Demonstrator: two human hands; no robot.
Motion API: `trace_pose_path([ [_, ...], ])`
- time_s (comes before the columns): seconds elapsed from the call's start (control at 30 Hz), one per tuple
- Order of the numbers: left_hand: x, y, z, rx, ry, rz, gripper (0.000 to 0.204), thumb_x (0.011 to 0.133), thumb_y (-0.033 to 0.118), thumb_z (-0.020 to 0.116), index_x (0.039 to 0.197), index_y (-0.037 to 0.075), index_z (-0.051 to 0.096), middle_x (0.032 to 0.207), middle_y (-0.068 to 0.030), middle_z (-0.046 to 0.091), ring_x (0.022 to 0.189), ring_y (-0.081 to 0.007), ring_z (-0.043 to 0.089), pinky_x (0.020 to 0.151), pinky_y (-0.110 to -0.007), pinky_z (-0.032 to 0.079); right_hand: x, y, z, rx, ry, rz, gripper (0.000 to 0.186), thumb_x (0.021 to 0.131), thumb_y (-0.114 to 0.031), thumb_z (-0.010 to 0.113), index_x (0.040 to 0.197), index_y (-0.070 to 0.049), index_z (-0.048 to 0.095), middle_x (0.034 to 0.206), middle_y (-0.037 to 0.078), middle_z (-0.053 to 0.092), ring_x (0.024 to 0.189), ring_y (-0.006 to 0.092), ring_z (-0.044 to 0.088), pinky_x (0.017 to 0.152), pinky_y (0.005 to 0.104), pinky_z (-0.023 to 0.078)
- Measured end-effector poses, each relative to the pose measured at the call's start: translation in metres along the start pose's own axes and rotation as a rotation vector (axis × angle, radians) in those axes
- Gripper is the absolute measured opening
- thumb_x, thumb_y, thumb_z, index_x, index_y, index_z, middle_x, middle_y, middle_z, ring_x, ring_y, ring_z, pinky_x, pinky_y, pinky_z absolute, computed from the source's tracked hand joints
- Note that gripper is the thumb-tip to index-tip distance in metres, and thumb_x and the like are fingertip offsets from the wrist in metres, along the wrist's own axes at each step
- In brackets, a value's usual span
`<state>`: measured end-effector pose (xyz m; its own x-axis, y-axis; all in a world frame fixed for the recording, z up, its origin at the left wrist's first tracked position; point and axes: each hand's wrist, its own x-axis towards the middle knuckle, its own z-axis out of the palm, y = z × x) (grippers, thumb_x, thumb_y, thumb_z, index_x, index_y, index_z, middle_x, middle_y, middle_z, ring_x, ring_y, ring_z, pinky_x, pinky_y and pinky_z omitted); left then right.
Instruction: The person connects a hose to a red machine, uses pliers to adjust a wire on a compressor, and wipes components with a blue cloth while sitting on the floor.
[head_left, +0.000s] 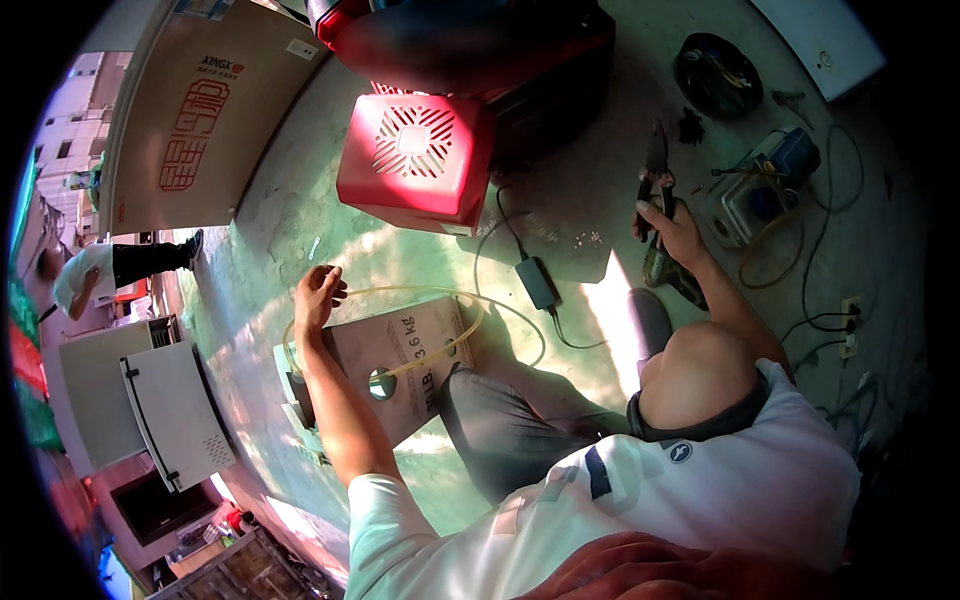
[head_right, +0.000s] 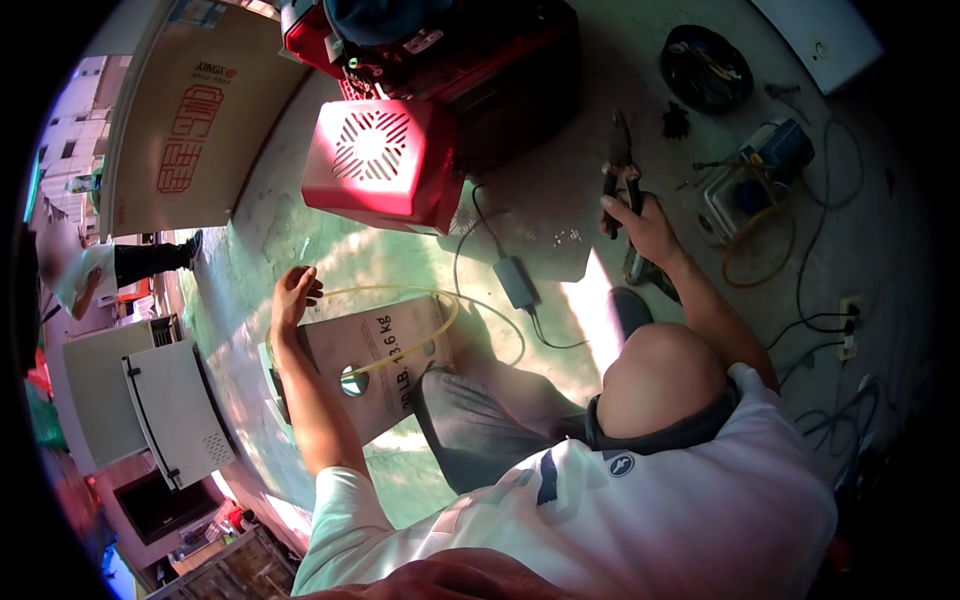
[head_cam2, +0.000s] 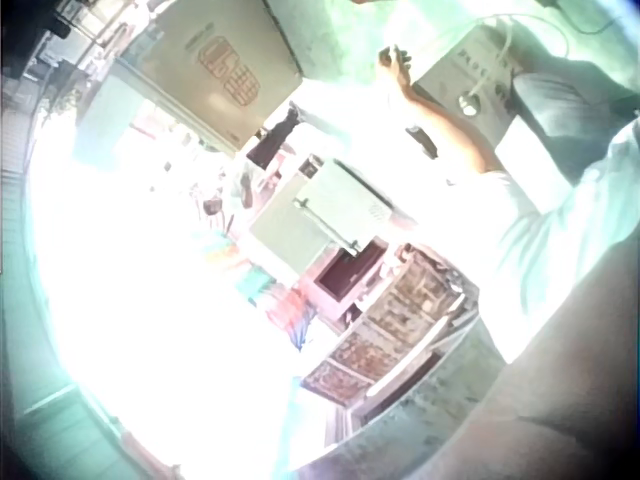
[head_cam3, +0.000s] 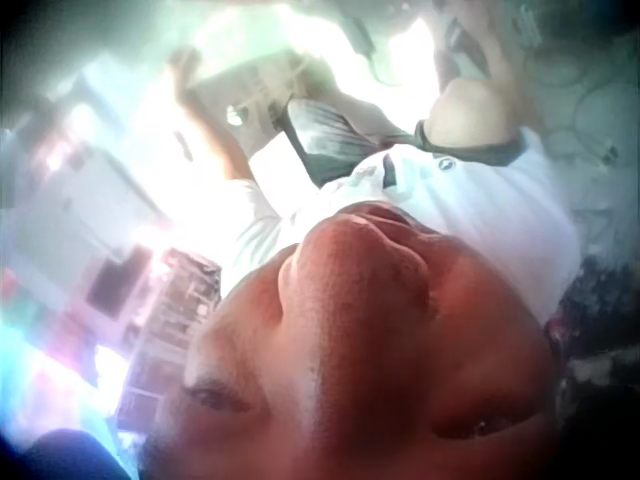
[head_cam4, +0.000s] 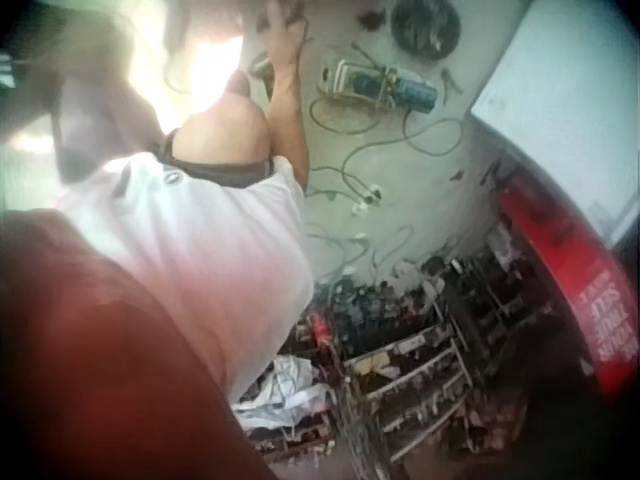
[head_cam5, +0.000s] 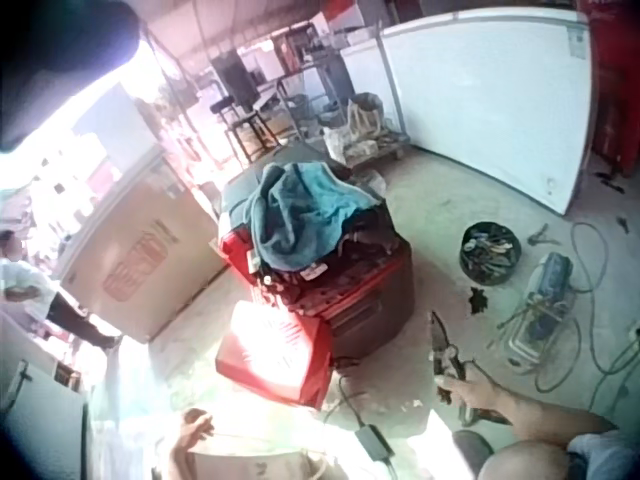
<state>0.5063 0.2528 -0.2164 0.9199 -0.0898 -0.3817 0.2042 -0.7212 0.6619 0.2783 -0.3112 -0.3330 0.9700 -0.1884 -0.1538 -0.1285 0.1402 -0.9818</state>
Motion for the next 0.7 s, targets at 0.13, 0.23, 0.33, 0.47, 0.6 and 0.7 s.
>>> trace_pose_path([
  [0.13,-0.001,0.008,0.001,0.034,0.099,0.081,0.032,0.098,0.028,0.066,0.112,-0.001,0.064,0.086,-0.0082,0.071,0.074,-0.0154,0.068,0.063,-0.028,0.051,0.02,-0.08,0.033,0.14,-0.341,0.075,0.023,0.101,-0.022,0.058,0.105,0.001,0.057,0.094,0.01,0.064,0.084,0.0176,0.064,0.077,0.0336,0.053],
  [0.23,0.001,0.04,0.0,0.012,0.239,0.148,0.026,0.098,0.022,0.066,0.109,-0.002,0.065,0.087,-0.0074,0.071,0.077,-0.0144,0.067,0.066,-0.028,0.051,0.049,-0.123,0.055,0.216,-0.492,0.132,0.023,0.101,-0.019,0.059,0.109,0.002,0.058,0.105,0.014,0.065,0.09,0.0208,0.066,0.083,0.0355,0.055],
  [0.33,0.022,0.109,-0.007,0.083,0.361,0.462,0.024,0.099,0.02,0.064,0.105,-0.002,0.067,0.087,-0.0073,0.07,0.079,-0.0138,0.066,0.074,-0.028,0.052,0.075,-0.15,0.072,0.355,-0.658,0.205,0.02,0.101,-0.018,0.059,0.109,0.001,0.057,0.115,0.019,0.063,0.103,0.0255,0.066,0.089,0.0384,0.056],
  [0.47,0.061,0.223,-0.008,0.342,0.559,0.93,0.029,0.099,0.026,0.065,0.115,0.003,0.067,0.103,-0.0131,0.072,0.093,-0.0244,0.072,0.081,-0.034,0.055,0.107,-0.164,0.089,0.563,-0.832,0.243,0.019,0.101,-0.017,0.058,0.108,0.0,0.057,0.124,0.024,0.061,0.116,0.0324,0.064,0.098,0.0438,0.054],
  [0.6,0.099,0.308,0.009,0.434,0.588,0.921,0.04,0.096,0.033,0.067,0.127,0.007,0.063,0.126,-0.0161,0.065,0.116,-0.0289,0.064,0.094,-0.04,0.053,0.128,-0.161,0.1,0.628,-0.855,0.298,0.026,0.104,-0.019,0.051,0.117,0.003,0.057,0.12,0.025,0.064,0.119,0.0377,0.063,0.099,0.0488,0.053],
  [0.7,0.127,0.337,0.017,0.572,0.612,0.938,0.049,0.098,0.041,0.062,0.136,0.011,0.058,0.132,-0.0168,0.062,0.117,-0.0318,0.064,0.097,-0.041,0.051,0.136,-0.157,0.102,0.712,-0.918,0.313,0.031,0.104,-0.019,0.052,0.121,0.006,0.057,0.118,0.024,0.067,0.112,0.0351,0.066,0.098,0.0472,0.054],
])
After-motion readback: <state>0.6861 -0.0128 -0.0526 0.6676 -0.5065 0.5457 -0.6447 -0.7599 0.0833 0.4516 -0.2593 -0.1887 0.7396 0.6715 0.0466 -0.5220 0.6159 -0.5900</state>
